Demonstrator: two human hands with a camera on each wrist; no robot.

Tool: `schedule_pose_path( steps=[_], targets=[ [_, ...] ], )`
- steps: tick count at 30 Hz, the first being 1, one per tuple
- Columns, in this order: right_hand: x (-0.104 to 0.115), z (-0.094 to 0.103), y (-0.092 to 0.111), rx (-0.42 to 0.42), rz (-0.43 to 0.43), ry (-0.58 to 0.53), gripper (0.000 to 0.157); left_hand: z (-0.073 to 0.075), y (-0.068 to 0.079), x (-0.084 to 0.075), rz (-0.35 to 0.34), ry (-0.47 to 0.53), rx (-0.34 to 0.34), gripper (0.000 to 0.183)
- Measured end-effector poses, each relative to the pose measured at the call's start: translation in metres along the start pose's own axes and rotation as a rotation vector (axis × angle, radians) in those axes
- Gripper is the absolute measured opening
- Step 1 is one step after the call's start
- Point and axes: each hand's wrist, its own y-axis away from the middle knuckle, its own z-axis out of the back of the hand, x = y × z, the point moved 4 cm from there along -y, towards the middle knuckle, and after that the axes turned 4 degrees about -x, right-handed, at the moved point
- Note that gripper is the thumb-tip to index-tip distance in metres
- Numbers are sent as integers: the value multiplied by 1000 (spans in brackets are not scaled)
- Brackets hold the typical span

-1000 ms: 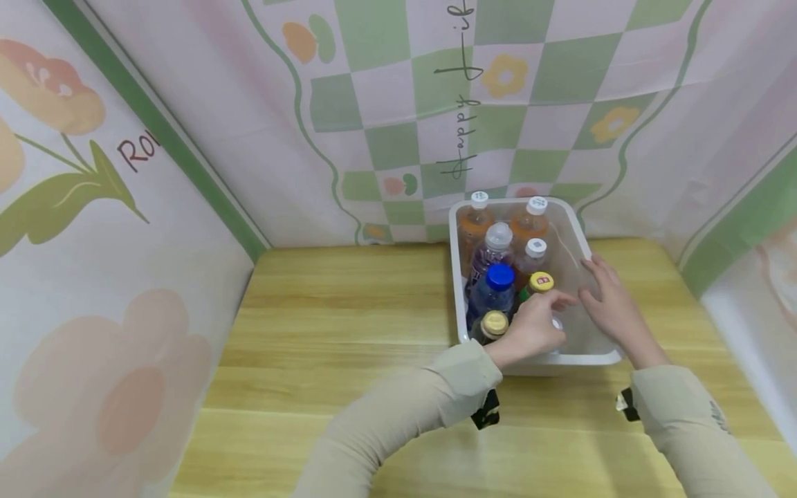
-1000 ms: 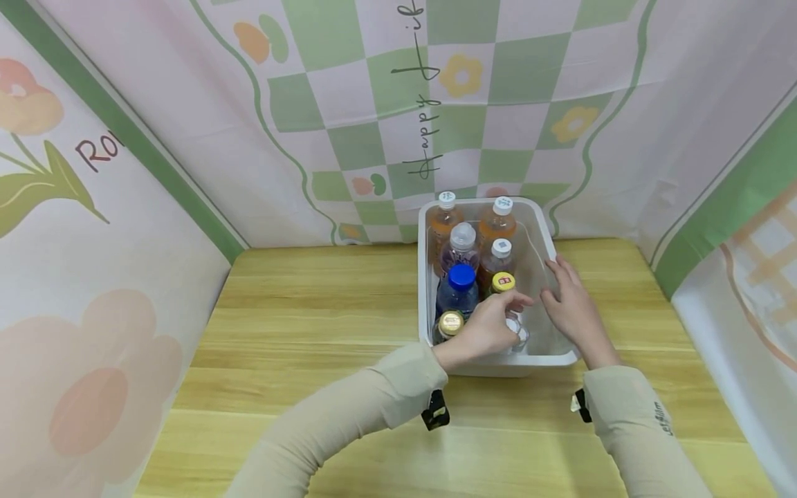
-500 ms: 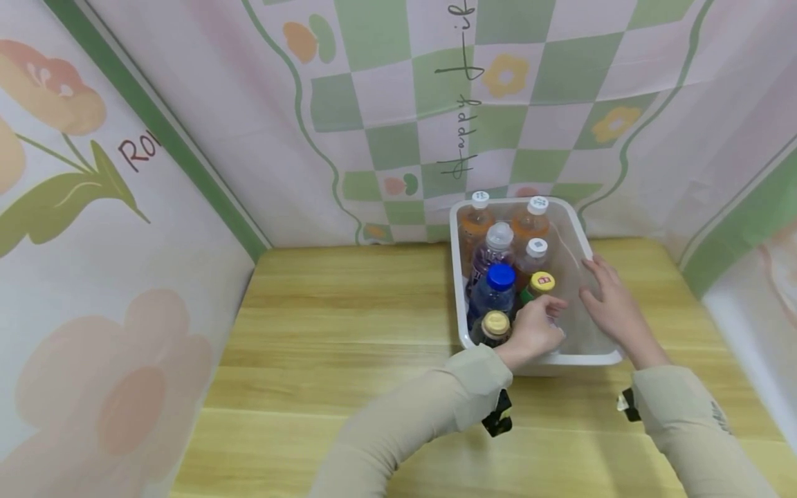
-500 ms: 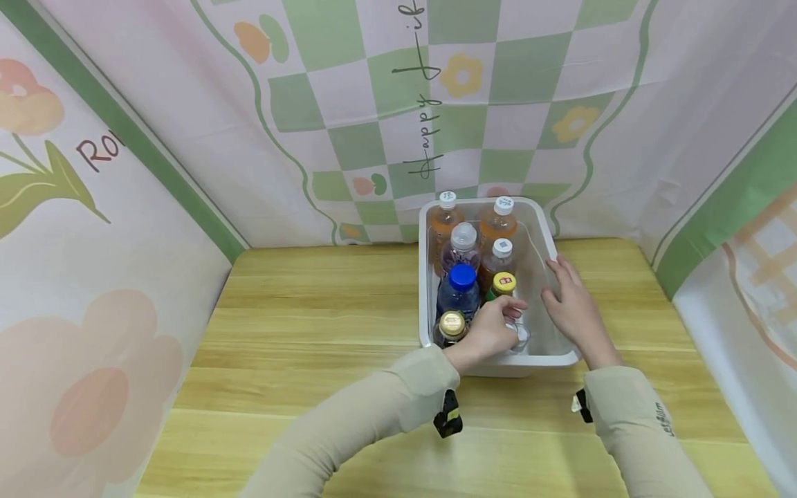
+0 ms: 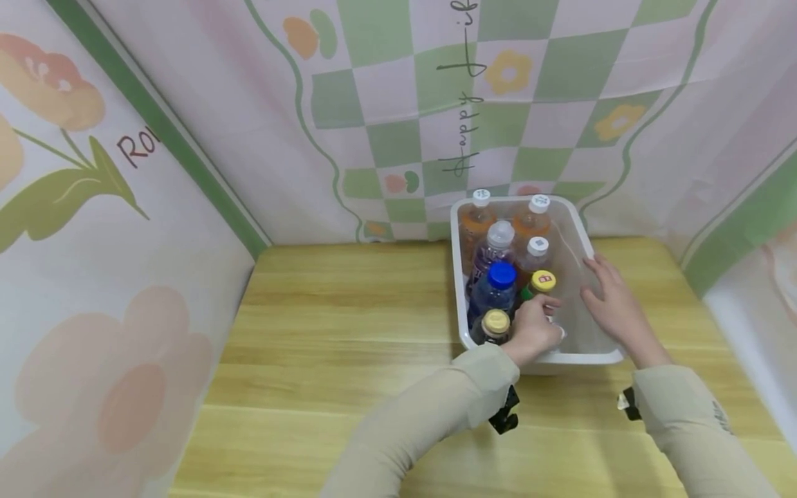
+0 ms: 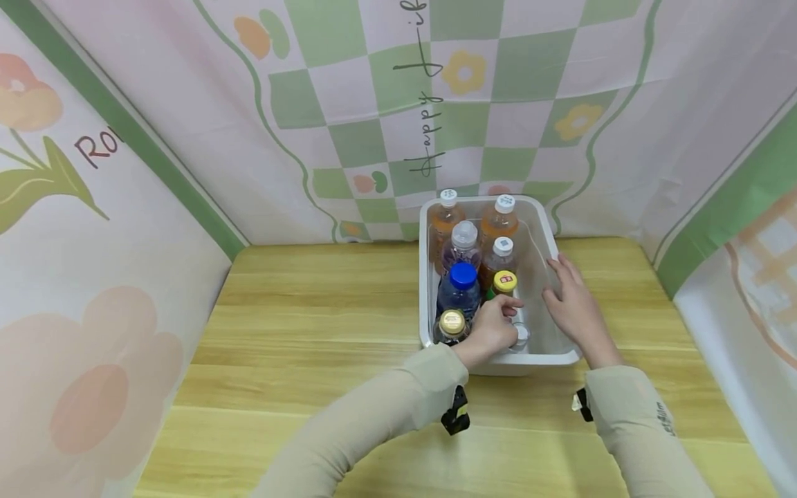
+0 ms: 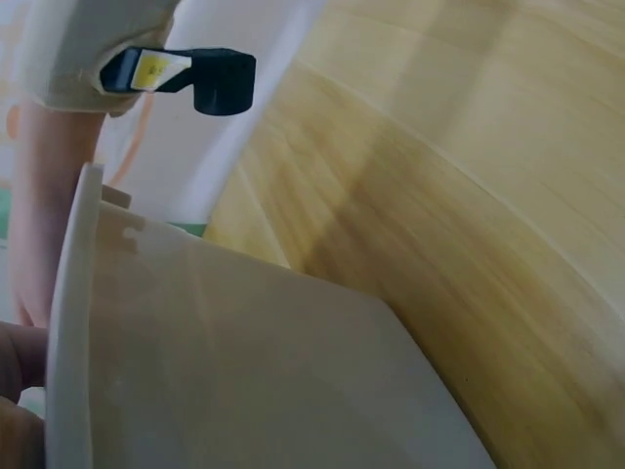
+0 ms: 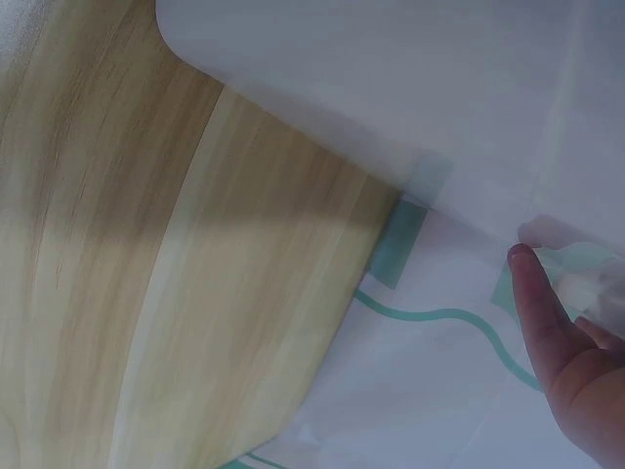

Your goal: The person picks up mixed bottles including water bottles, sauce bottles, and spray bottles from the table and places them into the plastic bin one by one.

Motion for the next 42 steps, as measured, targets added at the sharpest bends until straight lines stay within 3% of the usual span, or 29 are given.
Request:
schedule_pose_path(
  steps=[15, 31, 42],
  targets=[
    [0, 0, -1, 8, -3, 18, 56, -6, -7, 5, 91, -64, -10, 37],
    [1, 0, 0, 14, -16, 21, 56, -12, -9, 6, 78, -182, 93, 33],
    [3, 1, -1, 15, -15, 21, 57, -11, -10, 5, 37, -234, 102, 34]
  ],
)
